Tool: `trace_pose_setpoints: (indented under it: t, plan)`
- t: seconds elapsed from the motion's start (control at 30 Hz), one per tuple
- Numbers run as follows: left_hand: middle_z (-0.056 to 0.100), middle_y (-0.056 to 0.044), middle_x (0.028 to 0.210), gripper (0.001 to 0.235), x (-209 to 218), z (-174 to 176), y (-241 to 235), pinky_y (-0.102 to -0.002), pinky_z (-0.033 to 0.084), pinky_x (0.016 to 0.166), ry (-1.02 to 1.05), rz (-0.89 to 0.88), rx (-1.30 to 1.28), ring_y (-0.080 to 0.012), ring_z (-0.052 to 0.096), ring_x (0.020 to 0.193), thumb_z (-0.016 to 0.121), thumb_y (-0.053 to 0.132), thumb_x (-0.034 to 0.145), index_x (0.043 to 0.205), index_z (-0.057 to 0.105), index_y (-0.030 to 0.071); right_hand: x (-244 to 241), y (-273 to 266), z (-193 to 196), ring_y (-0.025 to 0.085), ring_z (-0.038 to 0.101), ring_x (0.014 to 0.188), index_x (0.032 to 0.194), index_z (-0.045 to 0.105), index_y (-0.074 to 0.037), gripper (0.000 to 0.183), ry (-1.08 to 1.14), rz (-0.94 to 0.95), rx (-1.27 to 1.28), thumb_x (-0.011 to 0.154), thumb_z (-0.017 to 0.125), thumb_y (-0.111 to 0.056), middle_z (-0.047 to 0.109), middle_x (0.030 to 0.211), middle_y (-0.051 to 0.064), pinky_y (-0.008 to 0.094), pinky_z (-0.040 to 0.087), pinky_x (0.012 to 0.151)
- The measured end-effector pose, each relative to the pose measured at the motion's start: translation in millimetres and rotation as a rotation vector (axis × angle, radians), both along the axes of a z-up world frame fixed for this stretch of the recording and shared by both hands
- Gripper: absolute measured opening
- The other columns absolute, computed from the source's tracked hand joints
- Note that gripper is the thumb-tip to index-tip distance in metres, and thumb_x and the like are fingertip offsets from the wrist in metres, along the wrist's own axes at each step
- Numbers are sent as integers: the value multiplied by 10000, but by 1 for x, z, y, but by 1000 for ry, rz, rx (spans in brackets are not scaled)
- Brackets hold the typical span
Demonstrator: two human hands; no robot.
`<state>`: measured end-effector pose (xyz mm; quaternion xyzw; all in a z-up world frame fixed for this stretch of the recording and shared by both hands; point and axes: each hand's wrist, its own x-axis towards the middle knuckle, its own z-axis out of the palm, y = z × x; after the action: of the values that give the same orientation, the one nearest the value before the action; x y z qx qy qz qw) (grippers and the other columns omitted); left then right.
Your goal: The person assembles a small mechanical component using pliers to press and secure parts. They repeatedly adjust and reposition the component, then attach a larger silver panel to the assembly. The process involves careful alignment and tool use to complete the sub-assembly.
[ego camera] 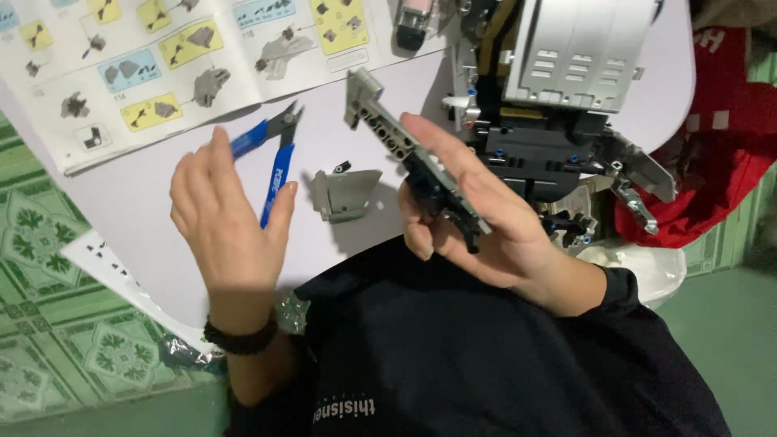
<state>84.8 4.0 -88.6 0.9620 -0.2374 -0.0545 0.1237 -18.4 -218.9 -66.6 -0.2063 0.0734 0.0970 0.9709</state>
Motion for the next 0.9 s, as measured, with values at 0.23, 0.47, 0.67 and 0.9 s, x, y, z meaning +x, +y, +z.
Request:
trace_pose_setpoints:
  t: [0.23,0.47,0.67,0.9]
  plan:
    - [410,-256,1137,522,-3,25,-1,-442,441,847,118,-45,-135,-359,480,987,644,162,864,1222,462,-172,-2,-11,3,241,582,863,1541,126,-62,641,35,-20,24,1003,457,-172,528,1076,185,325,481,753]
    - [673,-73,1072,571,-48,77,-4,-279,566,727,420,-217,-405,-178,696,877,778,190,591,1126,615,75,1,-8,4,189,568,850,1553,85,-55,716,0,-59,-170,979,488,-202,551,1112,154,262,439,699]
    - [681,-71,1058,551,-44,88,-23,-282,567,703,441,-238,-365,-177,704,863,778,174,591,1108,626,58,-4,-8,8,181,550,928,1547,62,-39,767,14,-95,-254,949,511,-211,461,1269,170,265,460,779]
    - [665,-84,1089,626,-42,90,-29,-286,571,676,443,-269,-327,-183,700,854,778,179,556,1147,609,62,-7,-10,8,213,512,1076,1527,50,-39,770,28,-91,-351,920,496,-198,216,1557,145,323,429,932]
